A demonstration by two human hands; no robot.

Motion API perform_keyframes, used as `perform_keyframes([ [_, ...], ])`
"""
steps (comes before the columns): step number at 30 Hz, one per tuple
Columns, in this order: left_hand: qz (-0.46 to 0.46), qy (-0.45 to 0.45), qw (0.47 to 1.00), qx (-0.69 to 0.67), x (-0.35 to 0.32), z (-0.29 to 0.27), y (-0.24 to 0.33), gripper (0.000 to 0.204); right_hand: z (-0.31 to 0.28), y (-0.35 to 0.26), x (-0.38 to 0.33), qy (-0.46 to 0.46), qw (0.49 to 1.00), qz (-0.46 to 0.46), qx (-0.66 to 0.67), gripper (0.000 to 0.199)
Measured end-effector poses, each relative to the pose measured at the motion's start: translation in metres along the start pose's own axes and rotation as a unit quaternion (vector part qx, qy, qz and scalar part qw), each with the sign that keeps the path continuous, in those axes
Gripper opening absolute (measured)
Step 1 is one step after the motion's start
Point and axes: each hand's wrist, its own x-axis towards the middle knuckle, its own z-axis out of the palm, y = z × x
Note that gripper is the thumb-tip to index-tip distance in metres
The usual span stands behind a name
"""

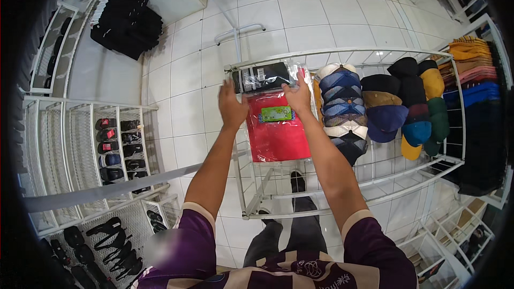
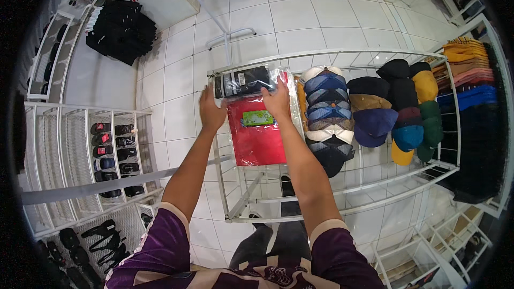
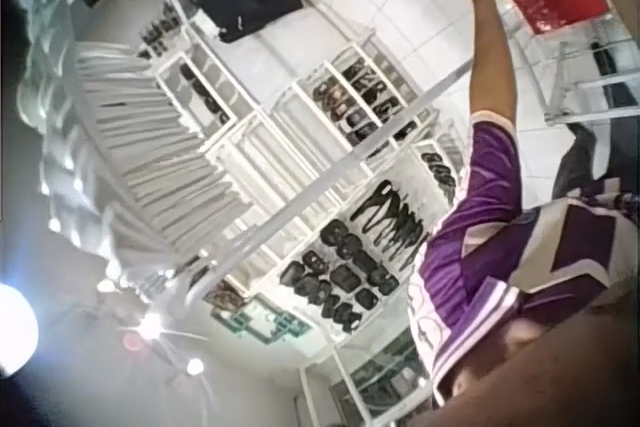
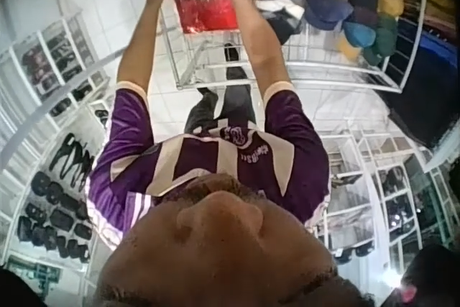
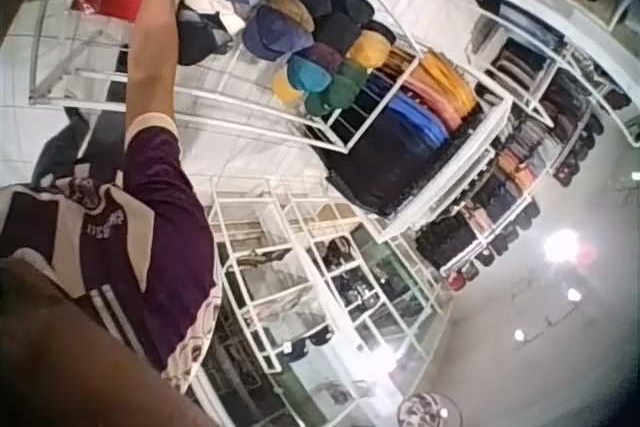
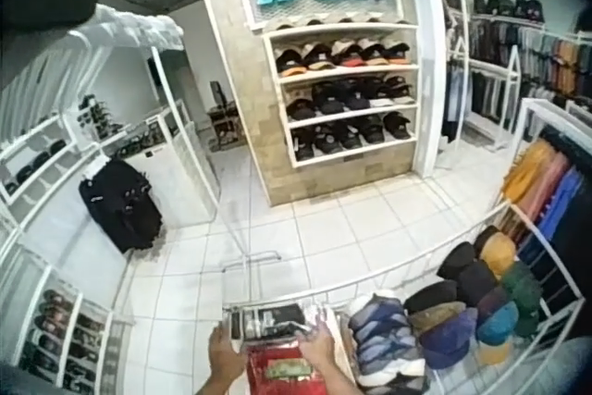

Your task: Organize and display footwear and socks on a retail shelf.

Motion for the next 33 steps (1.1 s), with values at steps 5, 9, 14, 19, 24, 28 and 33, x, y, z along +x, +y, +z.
perform_keyframes([
  [5, 0.067, -0.239, 0.969, -0.011, -0.008, -0.005, -0.020, 0.064, -0.002, -0.022, -0.025, -0.085, 0.989, 0.067, 0.098, 0.078],
  [9, 0.059, -0.207, 0.977, 0.011, -0.023, -0.021, -0.002, 0.064, -0.019, -0.020, -0.042, 0.004, 1.000, 0.003, 0.025, 0.076],
  [14, 0.021, -0.227, 0.966, -0.118, -0.089, -0.060, 0.028, 0.061, -0.042, 0.003, -0.112, 0.059, 0.995, 0.031, 0.077, 0.060],
  [19, 0.007, -0.282, 0.934, -0.220, -0.177, -0.123, 0.034, 0.052, -0.063, -0.026, -0.221, -0.006, 0.975, 0.145, 0.167, 0.043],
  [24, -0.124, -0.314, 0.897, -0.284, -0.233, -0.199, 0.006, 0.049, -0.061, -0.080, -0.305, -0.058, 0.978, 0.107, 0.167, 0.036],
  [28, -0.154, -0.252, 0.902, -0.313, -0.262, -0.272, -0.046, 0.045, -0.033, -0.102, -0.367, -0.050, 0.986, 0.036, 0.153, 0.035],
  [33, -0.206, -0.129, 0.920, -0.308, -0.299, -0.389, -0.164, 0.038, 0.031, -0.195, -0.471, -0.136, 0.960, 0.075, 0.234, 0.030],
])
